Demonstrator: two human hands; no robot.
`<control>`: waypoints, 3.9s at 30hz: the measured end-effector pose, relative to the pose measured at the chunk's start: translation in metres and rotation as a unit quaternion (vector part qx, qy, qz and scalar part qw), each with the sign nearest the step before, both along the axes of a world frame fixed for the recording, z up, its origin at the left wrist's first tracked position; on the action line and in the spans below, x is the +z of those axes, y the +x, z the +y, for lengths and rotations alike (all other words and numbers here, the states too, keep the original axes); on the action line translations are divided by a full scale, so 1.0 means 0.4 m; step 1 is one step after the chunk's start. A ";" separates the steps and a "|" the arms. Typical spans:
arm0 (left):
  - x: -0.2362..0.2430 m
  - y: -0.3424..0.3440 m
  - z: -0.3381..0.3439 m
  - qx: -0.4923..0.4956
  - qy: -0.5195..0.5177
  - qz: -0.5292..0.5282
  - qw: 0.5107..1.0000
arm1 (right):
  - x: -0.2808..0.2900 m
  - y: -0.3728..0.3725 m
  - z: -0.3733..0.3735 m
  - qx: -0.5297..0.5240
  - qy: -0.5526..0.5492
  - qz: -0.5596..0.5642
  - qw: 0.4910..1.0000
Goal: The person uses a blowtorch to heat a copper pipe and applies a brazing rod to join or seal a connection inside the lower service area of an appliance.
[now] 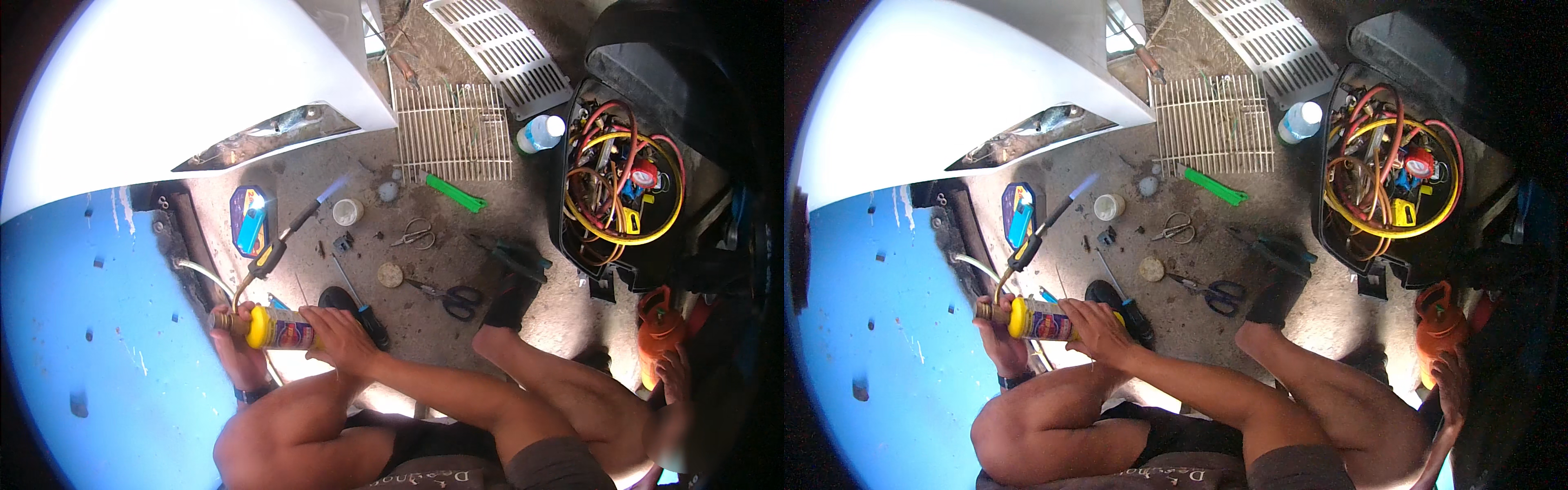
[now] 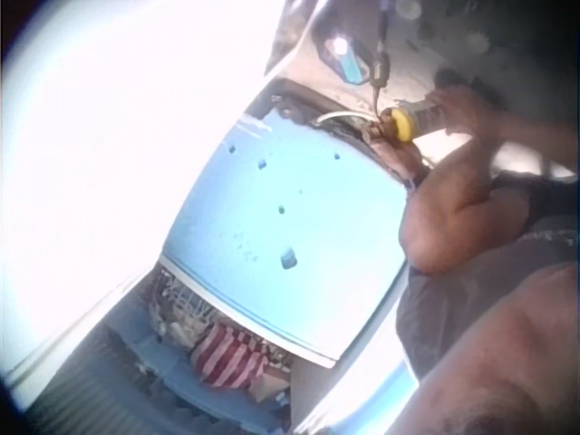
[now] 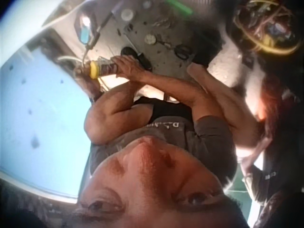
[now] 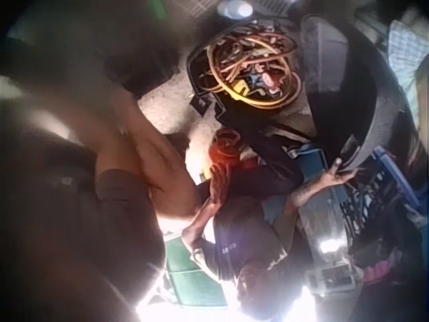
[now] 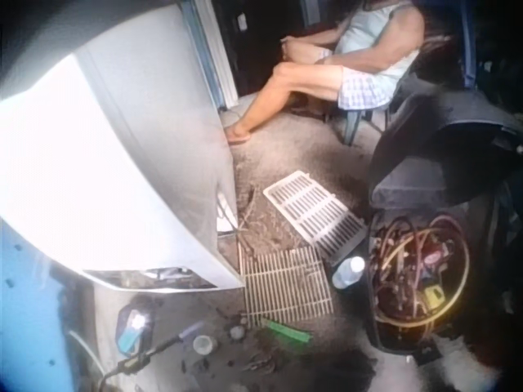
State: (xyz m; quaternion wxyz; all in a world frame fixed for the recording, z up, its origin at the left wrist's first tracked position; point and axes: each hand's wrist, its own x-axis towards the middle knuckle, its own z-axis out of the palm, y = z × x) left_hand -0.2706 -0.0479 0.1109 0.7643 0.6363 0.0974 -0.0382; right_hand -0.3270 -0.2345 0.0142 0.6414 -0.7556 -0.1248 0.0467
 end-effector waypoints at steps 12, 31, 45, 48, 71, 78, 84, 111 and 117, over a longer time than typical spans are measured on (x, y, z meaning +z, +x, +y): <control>-0.022 0.328 0.044 0.026 0.028 -0.083 0.996 | -0.022 0.122 -0.208 -0.137 -0.016 0.115 0.984; -0.070 0.648 0.072 -0.117 -0.013 -0.059 0.991 | 0.098 0.420 -0.296 -0.351 -0.021 0.032 0.936; -0.137 0.666 0.111 -0.145 -0.014 -0.081 0.986 | 0.076 0.417 -0.228 -0.328 -0.133 0.053 0.934; -0.152 0.666 0.111 -0.131 -0.016 -0.084 0.988 | 0.039 0.388 -0.206 -0.265 -0.186 0.059 0.944; -0.181 0.658 0.101 -0.097 -0.026 -0.079 0.992 | -0.043 0.420 -0.155 -0.144 -0.280 0.011 0.949; -0.180 0.659 0.100 -0.104 -0.017 -0.084 0.991 | -0.041 0.433 -0.152 -0.074 -0.312 0.019 0.947; -0.181 0.659 0.101 -0.104 -0.007 -0.085 0.991 | -0.068 0.440 -0.143 -0.028 -0.330 -0.002 0.943; -0.193 0.658 0.110 -0.089 -0.039 -0.082 0.992 | 0.092 0.629 -0.208 -0.295 -0.208 -0.260 0.896; -0.188 0.656 0.112 -0.081 -0.028 -0.101 0.991 | 0.069 0.639 -0.195 -0.325 -0.173 -0.219 0.903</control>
